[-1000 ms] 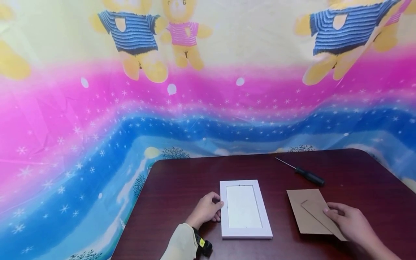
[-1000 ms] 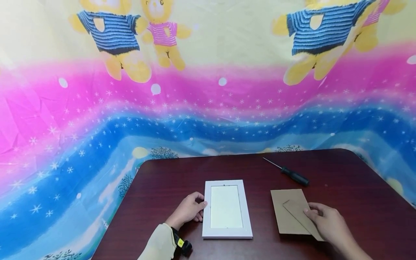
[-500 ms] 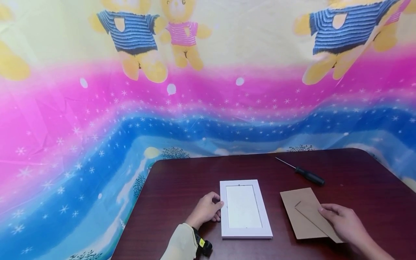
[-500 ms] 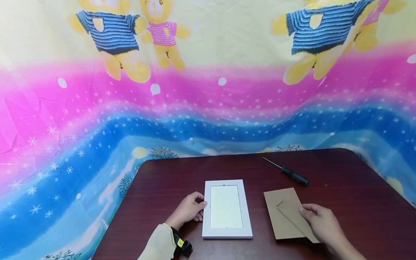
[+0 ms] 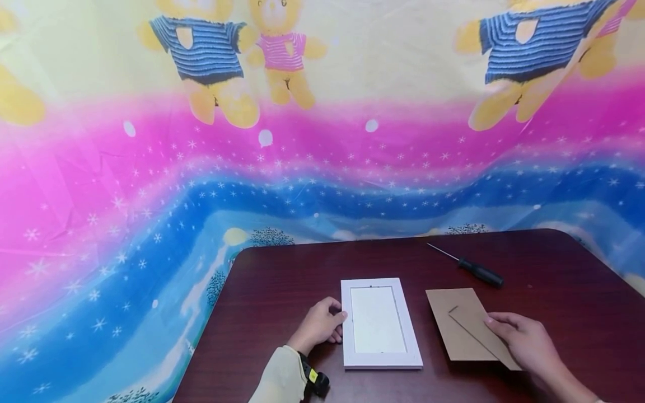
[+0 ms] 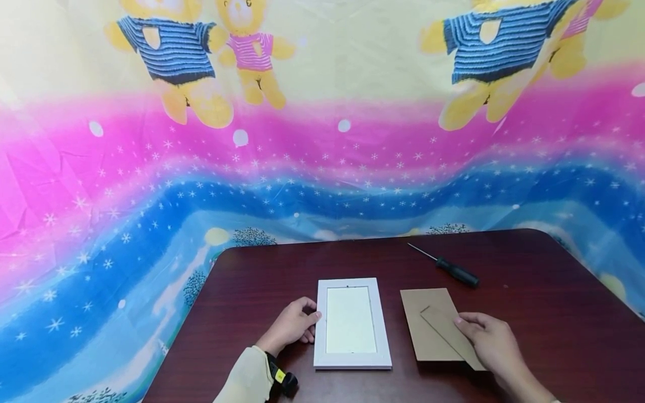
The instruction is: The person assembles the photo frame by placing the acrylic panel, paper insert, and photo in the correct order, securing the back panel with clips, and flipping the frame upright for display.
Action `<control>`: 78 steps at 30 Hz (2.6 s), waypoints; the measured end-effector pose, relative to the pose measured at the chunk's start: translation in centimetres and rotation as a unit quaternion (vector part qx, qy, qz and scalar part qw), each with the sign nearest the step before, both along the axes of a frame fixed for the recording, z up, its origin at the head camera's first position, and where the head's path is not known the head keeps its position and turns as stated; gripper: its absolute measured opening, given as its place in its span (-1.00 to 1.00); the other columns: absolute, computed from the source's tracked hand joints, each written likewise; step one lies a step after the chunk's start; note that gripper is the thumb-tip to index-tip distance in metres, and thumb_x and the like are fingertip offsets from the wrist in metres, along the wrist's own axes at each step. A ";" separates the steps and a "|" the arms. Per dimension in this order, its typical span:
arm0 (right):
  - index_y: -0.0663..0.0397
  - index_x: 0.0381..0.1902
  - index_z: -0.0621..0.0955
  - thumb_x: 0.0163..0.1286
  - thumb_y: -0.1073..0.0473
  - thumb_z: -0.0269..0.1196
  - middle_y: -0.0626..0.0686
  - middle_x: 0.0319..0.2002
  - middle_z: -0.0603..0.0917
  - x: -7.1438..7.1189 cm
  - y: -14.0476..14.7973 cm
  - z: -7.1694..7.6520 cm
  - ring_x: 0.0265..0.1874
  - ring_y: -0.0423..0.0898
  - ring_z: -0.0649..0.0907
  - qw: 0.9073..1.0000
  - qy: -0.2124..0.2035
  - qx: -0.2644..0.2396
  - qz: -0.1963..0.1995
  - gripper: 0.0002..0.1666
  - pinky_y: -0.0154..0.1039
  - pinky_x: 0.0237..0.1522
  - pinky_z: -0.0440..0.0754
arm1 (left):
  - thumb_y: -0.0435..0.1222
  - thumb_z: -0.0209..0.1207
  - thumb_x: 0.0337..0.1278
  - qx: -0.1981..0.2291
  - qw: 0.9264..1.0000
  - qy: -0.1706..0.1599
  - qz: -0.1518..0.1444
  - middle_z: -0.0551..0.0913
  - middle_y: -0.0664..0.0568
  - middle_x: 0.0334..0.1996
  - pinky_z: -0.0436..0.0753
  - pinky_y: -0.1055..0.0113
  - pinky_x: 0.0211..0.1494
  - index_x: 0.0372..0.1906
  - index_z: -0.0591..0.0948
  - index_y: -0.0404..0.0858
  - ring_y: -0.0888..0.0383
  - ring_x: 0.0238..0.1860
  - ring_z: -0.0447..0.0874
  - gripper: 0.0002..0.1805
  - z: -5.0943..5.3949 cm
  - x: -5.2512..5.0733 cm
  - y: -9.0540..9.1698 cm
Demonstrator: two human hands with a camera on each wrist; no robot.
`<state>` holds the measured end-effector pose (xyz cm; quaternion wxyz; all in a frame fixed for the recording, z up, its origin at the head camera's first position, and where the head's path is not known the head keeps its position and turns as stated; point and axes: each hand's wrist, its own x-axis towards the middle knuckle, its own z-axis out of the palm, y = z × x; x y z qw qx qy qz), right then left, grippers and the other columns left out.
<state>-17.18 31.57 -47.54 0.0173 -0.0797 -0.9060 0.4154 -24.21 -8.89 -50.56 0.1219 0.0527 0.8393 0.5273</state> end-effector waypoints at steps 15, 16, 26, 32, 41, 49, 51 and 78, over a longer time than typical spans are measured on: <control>0.36 0.20 0.51 0.39 -0.20 0.21 0.13 -0.16 0.70 -0.3 -1.9 0.2 -0.38 -0.18 0.63 0.996 -0.016 -0.086 0.010 -0.25 -0.27 -0.38 0.58 | -0.24 0.18 0.34 0.004 1.000 0.001 0.000 0.60 -0.05 -0.64 0.61 0.28 -0.62 -0.03 0.49 -0.30 0.10 -0.69 0.60 -0.75 -0.2 -0.1 0.0; 0.36 0.20 0.51 0.38 -0.19 0.22 0.12 -0.17 0.70 -0.4 -2.1 0.2 -0.38 -0.18 0.63 0.996 -0.015 -0.092 0.008 -0.25 -0.27 -0.38 0.58 | -0.25 0.18 0.34 0.003 1.000 0.004 -0.001 0.60 -0.05 -0.64 0.61 0.28 -0.62 -0.03 0.49 -0.30 0.10 -0.69 0.60 -0.75 -0.2 -0.1 0.0; 0.41 0.21 0.49 0.34 -0.18 0.27 0.06 -0.26 0.72 -0.5 -3.7 -0.1 -0.42 -0.15 0.67 0.985 -0.019 -0.168 -0.015 -0.21 -0.22 -0.41 0.64 | -0.26 0.18 0.34 0.001 1.000 0.005 -0.001 0.59 -0.05 -0.65 0.62 0.28 -0.62 -0.04 0.49 -0.30 0.11 -0.70 0.60 -0.77 -0.2 -0.1 0.0; 0.36 0.20 0.51 0.30 -0.20 0.31 0.08 -0.20 0.71 -0.6 -4.3 0.0 -0.41 -0.14 0.67 0.985 -0.023 -0.168 -0.015 -0.20 -0.22 -0.39 0.64 | -0.25 0.18 0.33 0.000 1.000 0.004 -0.002 0.59 -0.06 -0.65 0.62 0.28 -0.62 -0.03 0.49 -0.30 0.10 -0.70 0.60 -0.76 -0.2 -0.1 -0.1; 0.39 0.23 0.47 0.31 -0.06 0.33 0.11 -0.26 0.72 -0.7 -5.2 0.0 -0.41 -0.06 0.70 0.974 -0.037 -0.223 -0.011 -0.26 -0.14 -0.40 0.68 | -0.25 0.18 0.34 0.003 1.000 0.001 -0.001 0.59 -0.06 -0.65 0.62 0.28 -0.62 -0.03 0.49 -0.30 0.11 -0.70 0.60 -0.75 -0.2 -0.1 -0.1; 0.44 0.24 0.43 0.35 0.04 0.31 0.13 -0.27 0.72 -0.7 -5.9 -0.3 -0.40 -0.02 0.72 0.961 -0.049 -0.271 -0.016 -0.30 -0.11 -0.38 0.70 | -0.26 0.18 0.34 0.006 1.000 0.006 -0.005 0.59 -0.06 -0.65 0.61 0.27 -0.62 -0.03 0.49 -0.32 0.11 -0.70 0.60 -0.75 -0.1 0.1 -0.1; 0.45 0.23 0.44 0.35 0.05 0.31 0.12 -0.27 0.72 -0.7 -6.1 -0.5 -0.40 -0.03 0.71 0.960 -0.047 -0.275 -0.014 -0.32 -0.12 -0.38 0.70 | -0.26 0.18 0.34 0.006 1.000 0.005 -0.005 0.59 -0.06 -0.65 0.62 0.27 -0.62 -0.02 0.49 -0.32 0.11 -0.70 0.60 -0.75 0.0 0.1 -0.1; 0.49 0.17 0.48 0.35 0.18 0.29 0.17 -0.20 0.71 -1.2 -9.1 -1.3 -0.34 -0.05 0.70 0.950 -0.046 -0.308 0.004 -0.43 -0.17 -0.32 0.69 | -0.29 0.18 0.33 0.020 1.000 0.007 -0.004 0.59 -0.05 -0.68 0.61 0.28 -0.65 -0.06 0.48 -0.33 0.12 -0.73 0.59 -0.77 0.0 0.0 -0.1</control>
